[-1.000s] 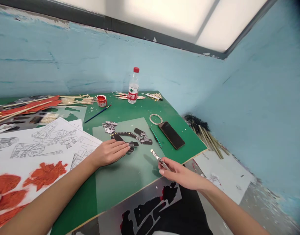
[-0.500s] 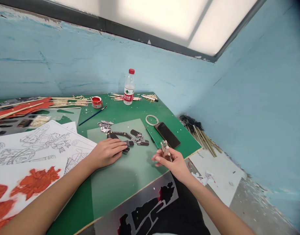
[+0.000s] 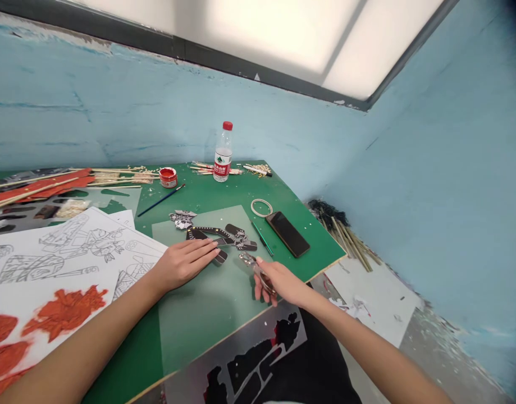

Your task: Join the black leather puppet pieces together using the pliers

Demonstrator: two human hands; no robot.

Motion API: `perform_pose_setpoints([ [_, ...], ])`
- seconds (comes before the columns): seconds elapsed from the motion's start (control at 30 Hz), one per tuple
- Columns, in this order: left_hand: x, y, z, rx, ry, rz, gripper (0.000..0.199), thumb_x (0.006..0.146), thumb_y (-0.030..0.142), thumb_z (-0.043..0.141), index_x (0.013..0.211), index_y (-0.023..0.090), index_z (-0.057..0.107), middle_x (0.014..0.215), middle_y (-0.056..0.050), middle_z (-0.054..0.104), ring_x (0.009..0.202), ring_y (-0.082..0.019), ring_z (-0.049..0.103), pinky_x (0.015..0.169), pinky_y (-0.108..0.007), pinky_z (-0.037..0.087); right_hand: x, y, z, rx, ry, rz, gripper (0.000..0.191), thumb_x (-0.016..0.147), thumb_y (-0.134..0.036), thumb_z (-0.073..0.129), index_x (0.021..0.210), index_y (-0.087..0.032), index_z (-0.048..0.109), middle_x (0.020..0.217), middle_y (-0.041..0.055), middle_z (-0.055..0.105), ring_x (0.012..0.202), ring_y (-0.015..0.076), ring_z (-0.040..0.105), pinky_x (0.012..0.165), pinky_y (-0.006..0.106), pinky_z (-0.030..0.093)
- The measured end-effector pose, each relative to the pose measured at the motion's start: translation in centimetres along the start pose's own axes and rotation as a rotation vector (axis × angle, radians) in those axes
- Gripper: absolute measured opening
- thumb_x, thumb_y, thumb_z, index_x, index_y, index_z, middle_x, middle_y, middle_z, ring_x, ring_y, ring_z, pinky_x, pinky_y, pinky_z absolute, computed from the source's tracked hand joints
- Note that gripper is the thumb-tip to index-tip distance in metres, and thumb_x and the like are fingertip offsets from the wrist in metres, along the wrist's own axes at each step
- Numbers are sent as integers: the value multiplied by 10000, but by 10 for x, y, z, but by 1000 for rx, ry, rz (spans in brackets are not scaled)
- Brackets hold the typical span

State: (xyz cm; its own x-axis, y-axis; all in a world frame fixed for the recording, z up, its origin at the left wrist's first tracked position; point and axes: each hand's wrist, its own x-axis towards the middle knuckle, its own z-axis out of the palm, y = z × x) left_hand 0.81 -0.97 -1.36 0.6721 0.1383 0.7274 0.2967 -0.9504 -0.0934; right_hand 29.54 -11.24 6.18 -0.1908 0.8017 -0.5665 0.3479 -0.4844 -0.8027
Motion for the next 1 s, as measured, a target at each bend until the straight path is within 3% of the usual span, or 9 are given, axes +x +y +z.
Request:
perform_pose_setpoints([
  [0.17, -3, 2, -1, 54, 12, 16, 387, 1021, 94, 524, 1388, 157, 629, 1340, -128, 721, 1266, -241, 680, 1056, -377, 579, 8, -2, 11, -79, -55, 44, 684, 1013, -713, 299, 785, -163, 636, 509, -34, 486, 390, 98, 401, 344, 205, 370],
  [0.57, -5, 2, 0, 29, -5, 29, 382, 1023, 106, 539, 1386, 177, 634, 1327, -117, 730, 1235, -227, 699, 1054, -354, 565, 11, -2, 20, -131, -9, 32, 659, 1038, -666, 268, 691, -190, 564, 505, -35, 434, 397, 105, 376, 387, 231, 317],
  [0.83, -3, 3, -2, 50, -6, 45, 372, 1019, 102, 544, 1371, 171, 642, 1307, -122, 740, 1206, -229, 714, 1016, -342, 573, 12, -4, 23, -455, 43, -187, 630, 1108, -518, 173, 657, -205, 481, 546, -10, 471, 532, 126, 406, 625, 283, 325],
  [1.0, -6, 3, 2, 64, -3, 41, 365, 1020, 102, 547, 1361, 185, 648, 1297, -112, 746, 1192, -220, 721, 997, -331, 577, 15, -3, 23, -702, 87, -297, 512, 1119, -411, 226, 697, -213, 437, 586, -9, 475, 558, 137, 359, 651, 315, 250],
])
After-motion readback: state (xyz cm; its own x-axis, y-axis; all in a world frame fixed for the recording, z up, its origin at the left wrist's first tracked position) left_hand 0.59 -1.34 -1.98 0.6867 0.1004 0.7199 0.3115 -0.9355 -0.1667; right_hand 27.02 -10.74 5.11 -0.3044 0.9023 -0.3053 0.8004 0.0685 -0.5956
